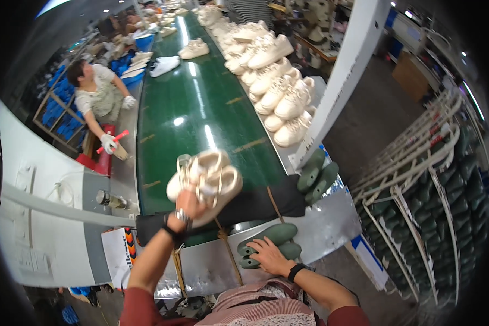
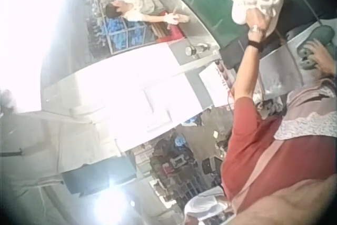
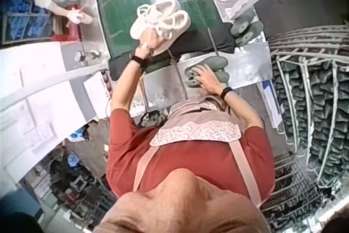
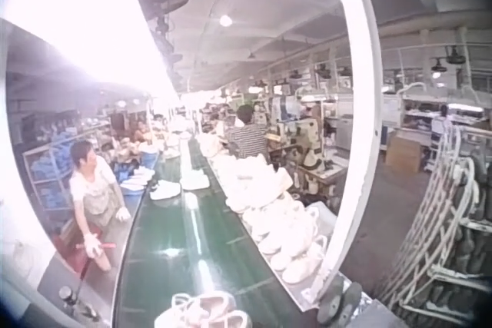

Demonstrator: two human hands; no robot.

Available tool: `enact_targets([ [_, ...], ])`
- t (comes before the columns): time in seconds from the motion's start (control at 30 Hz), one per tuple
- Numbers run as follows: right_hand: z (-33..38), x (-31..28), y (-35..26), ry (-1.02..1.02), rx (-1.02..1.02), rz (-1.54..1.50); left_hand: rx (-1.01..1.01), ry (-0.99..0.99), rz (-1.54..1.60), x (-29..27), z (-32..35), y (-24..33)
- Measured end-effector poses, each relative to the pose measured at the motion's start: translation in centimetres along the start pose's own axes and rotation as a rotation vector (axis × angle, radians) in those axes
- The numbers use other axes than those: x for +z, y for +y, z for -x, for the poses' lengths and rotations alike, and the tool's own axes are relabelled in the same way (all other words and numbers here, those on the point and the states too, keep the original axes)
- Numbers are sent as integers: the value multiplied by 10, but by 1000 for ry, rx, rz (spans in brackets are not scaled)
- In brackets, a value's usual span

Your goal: Assembling shoes by inserting lasts into uppers and processing them through machinery on a factory line.

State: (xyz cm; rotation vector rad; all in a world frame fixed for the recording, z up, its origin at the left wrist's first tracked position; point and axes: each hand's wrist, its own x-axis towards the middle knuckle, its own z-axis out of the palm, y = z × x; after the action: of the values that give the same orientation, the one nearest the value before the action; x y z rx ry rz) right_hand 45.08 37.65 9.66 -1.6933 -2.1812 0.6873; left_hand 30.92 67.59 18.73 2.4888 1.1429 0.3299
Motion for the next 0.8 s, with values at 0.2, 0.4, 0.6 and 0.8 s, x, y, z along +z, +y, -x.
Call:
enact_targets([
  [0.2,53,15,-44,306,447,-107,27,-125,184,56,-81,4],
  [0.4,74,74,-62,730,1433,-1240,-98,-533,713,240,118,18],
  [0.6,81,124,-60,852,1320,-1006,-289,-771,870,233,171,78],
  [0.8,176,44,-94,966,1193,-1526,-469,-922,1395,193,235,138],
])
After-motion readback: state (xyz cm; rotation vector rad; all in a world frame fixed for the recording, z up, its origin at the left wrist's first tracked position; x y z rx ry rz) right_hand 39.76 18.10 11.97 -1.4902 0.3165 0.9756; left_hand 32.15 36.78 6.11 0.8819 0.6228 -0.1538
